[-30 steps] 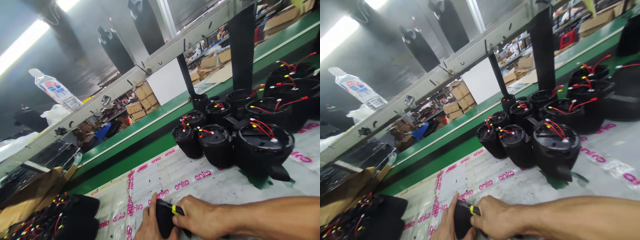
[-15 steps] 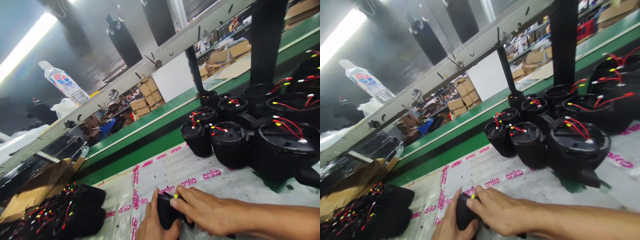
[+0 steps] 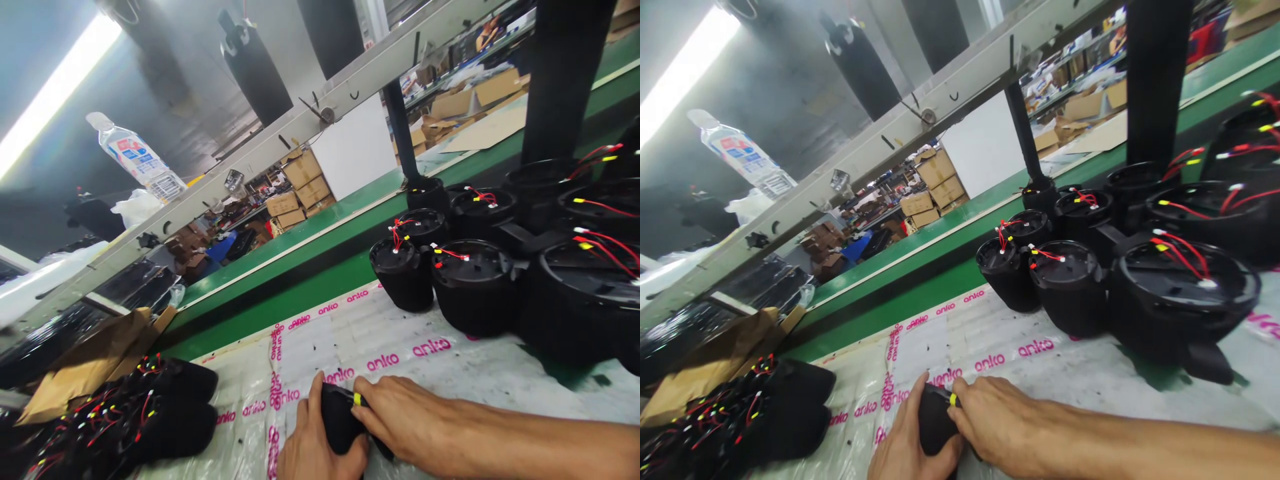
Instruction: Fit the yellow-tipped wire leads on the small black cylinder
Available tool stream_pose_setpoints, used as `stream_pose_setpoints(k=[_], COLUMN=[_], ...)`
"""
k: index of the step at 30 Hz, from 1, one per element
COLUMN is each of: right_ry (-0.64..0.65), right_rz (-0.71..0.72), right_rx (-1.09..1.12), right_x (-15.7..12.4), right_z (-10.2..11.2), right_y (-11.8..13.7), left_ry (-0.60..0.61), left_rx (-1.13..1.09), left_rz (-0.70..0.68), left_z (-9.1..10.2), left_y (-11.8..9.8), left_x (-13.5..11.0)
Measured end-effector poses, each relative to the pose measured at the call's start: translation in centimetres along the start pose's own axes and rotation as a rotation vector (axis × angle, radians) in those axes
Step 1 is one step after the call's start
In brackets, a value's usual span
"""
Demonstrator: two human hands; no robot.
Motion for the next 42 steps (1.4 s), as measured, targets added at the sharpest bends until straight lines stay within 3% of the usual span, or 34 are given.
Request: stream_pose_setpoints(k=[11,18,24,30,37,42], right_ry=[-0.024,-0.160,-0.358,-0.368,-0.540,-0.579], right_rz=[-0.010,0.047,0.118,0.082,0.072,0.042], right_rx=[-0.120,-0.205,-0.313,-0.332,-0.396,-0.433], right_x=[0.1,0.4,0.4,0.9,0.7,0.5], right_z=[-0.1,-2.1,-4.3,-4.2,-5.1,-5.6], right_y=[0.3,-0.7,-0.9,-0.5,-0.7,-0.9], left_ry=[-0.005,0.027,-0.013,-0.020,0.042,0.043], left_rx=[-0.001,0.058,0.095,0.089,0.073,0.087], left_rz=[0.006,0.017,0.024,0.040,0.041,0.047], left_z=[0.1,0.3,-0.2,-0.1,0.6,0.7], left_y=[-0.4,-1.1,-1.3,-1.3,-1.5,-1.9], left_x=[-0.2,-0.4,-0.3,-0.3,-0.6,-0.7])
Point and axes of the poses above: each hand's wrist, its own x-axis towards the middle knuckle, its own z-axis out of the back of the hand, y = z × x, the point moved 1 cm from there along x, towards the middle knuckle, and after that the axes turned 9 degrees about -z, right-handed, at the moved point
